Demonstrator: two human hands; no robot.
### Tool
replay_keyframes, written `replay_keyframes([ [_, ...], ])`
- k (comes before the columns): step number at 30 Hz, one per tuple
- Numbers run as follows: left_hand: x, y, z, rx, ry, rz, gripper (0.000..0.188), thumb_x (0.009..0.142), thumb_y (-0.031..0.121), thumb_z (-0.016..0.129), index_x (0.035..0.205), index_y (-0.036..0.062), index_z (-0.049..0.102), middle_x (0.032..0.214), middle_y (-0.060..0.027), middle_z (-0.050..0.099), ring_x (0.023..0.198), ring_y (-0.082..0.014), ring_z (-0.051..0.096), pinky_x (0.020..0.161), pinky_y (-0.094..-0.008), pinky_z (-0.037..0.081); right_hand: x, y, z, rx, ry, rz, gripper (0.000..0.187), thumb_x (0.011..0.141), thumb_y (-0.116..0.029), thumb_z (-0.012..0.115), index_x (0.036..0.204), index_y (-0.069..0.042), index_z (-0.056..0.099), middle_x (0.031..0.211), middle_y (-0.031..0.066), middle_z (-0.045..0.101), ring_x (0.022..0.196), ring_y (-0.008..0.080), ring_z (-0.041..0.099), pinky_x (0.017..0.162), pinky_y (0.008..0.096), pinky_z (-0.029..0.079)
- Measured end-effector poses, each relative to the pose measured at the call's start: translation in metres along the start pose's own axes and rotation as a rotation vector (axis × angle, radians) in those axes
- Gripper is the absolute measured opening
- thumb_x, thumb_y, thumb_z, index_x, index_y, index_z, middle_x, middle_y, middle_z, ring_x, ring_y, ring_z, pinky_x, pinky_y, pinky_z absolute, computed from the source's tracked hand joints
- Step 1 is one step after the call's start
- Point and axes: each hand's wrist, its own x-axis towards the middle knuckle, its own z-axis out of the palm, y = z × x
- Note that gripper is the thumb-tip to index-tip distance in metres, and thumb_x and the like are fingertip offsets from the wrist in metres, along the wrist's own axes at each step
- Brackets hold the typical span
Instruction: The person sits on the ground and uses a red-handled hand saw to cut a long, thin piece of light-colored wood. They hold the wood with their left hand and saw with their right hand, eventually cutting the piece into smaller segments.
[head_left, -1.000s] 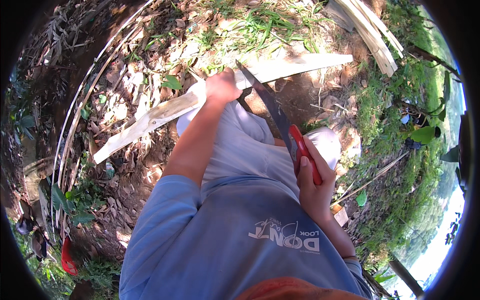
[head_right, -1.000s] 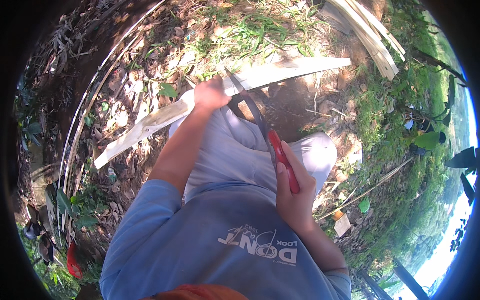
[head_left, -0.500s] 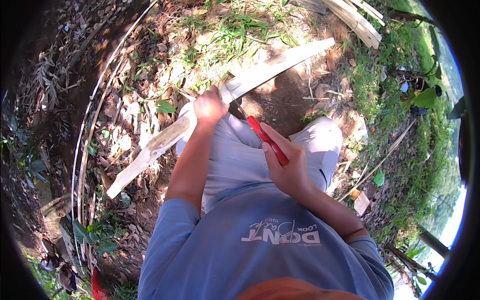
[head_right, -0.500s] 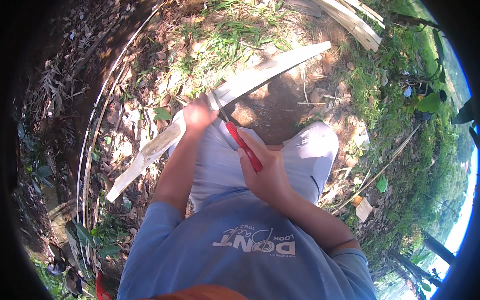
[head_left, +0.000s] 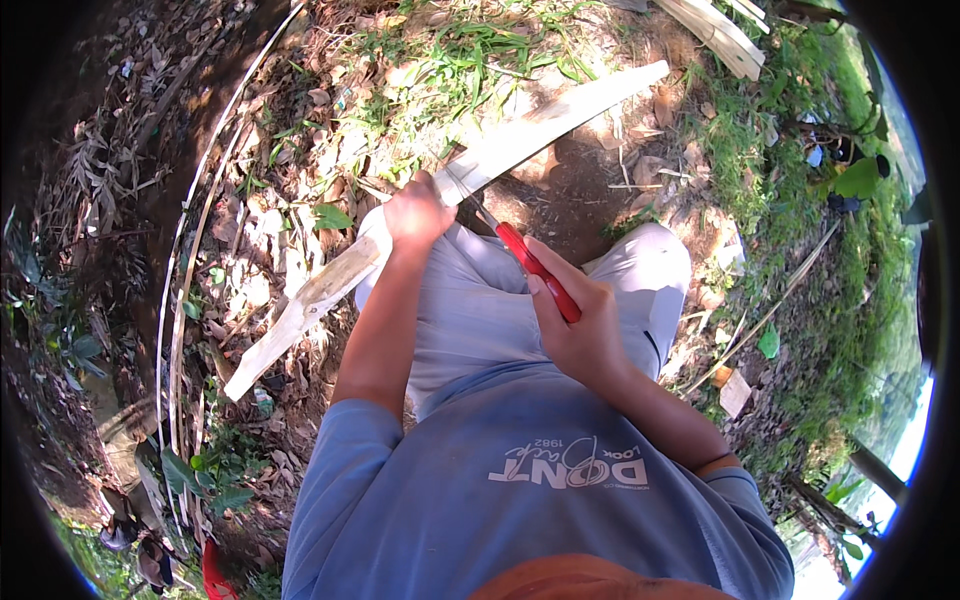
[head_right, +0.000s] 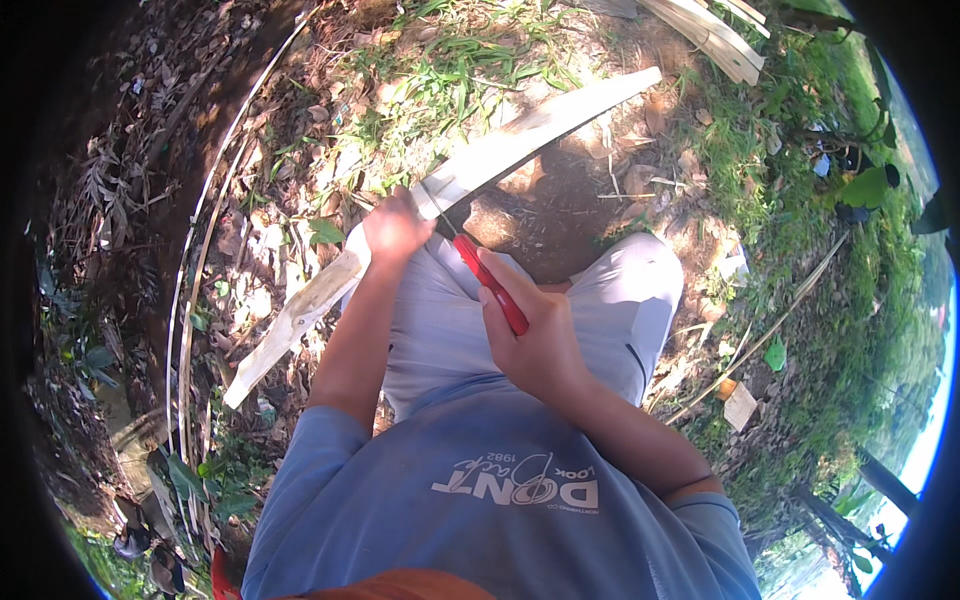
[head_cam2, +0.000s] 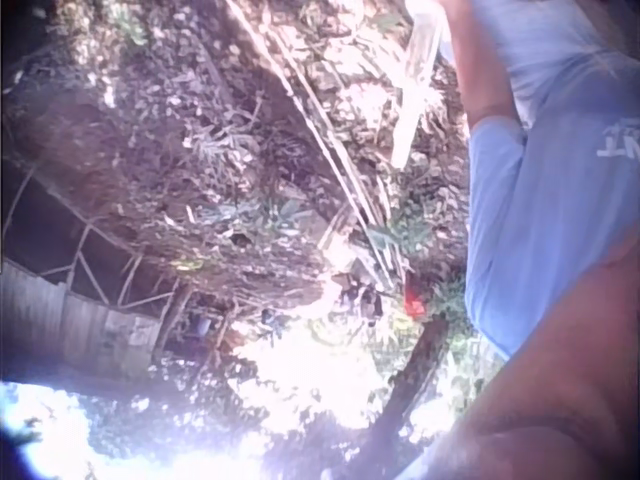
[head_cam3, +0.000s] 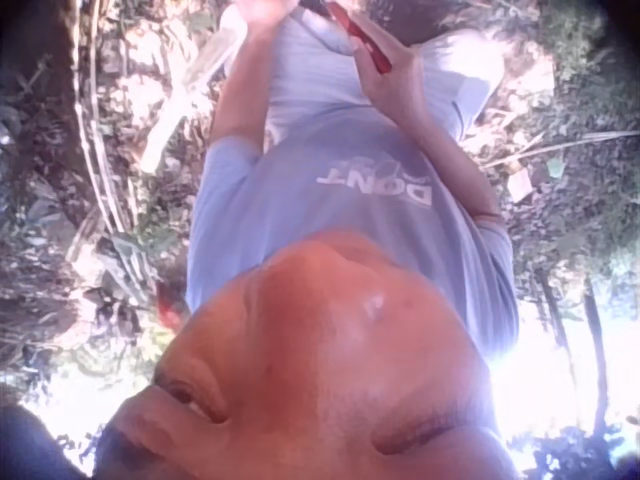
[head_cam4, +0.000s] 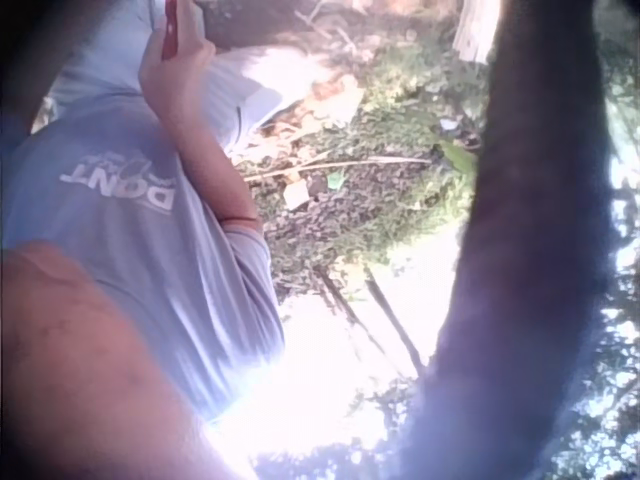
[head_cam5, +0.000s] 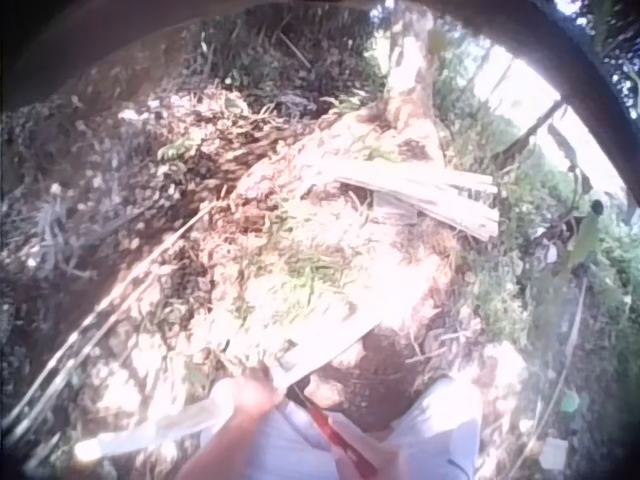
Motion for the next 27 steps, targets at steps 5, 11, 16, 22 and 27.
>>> replay_keyframes([
  [5,-0.003,0.005,0.004,-0.001,0.035,-0.001,0.065,0.073,0.051,0.092,0.109,0.0061,0.061,0.094,-0.0146,0.078,0.084,-0.0355,0.079,0.075,-0.0485,0.064,0.02,0.012,0.019,-0.026,-0.057,0.038,0.043,0.103,-0.007,0.069,0.144,0.002,0.065,0.091,0.0285,0.074,0.077,0.0365,0.077,0.072,0.0388,0.057],
  [11,-0.005,-0.003,0.011,-0.041,0.081,0.046,0.059,0.078,0.047,0.089,0.11,0.0076,0.06,0.088,-0.0125,0.076,0.081,-0.0342,0.08,0.071,-0.0476,0.064,0.086,0.072,0.084,0.06,-0.051,0.005,0.047,0.104,-0.013,0.067,0.148,0.002,0.062,0.087,0.0287,0.073,0.073,0.037,0.076,0.072,0.0396,0.057],
  [16,0.007,-0.007,0.01,-0.098,-0.053,-0.022,0.056,0.09,0.055,0.074,0.109,0.0036,0.06,0.095,-0.0214,0.08,0.09,-0.0402,0.08,0.08,-0.0522,0.064,0.1,0.102,0.128,0.096,-0.013,0.01,0.05,0.103,-0.015,0.068,0.15,0.003,0.061,0.084,0.0257,0.073,0.069,0.0265,0.075,0.07,0.0358,0.057],
  [22,0.007,0.001,-0.007,-0.081,-0.065,-0.086,0.056,0.081,0.048,0.08,0.11,0.0034,0.063,0.098,-0.0212,0.08,0.092,-0.0383,0.081,0.084,-0.0487,0.065,0.12,0.095,0.112,0.158,0.019,-0.003,0.037,0.105,-0.009,0.068,0.138,0.006,0.07,0.075,0.0153,0.071,0.068,0.0058,0.06,0.064,0.0297,0.052],
  [27,0.014,0.004,-0.034,-0.059,-0.262,-0.094,0.065,0.078,0.047,0.079,0.125,0.0029,0.068,0.115,-0.0196,0.08,0.111,-0.0348,0.078,0.098,-0.0457,0.062,0.142,0.099,0.116,0.161,0.008,-0.023,0.04,0.103,-0.012,0.069,0.139,0.005,0.07,0.084,0.0182,0.076,0.074,0.0095,0.065,0.071,0.0326,0.056],
])
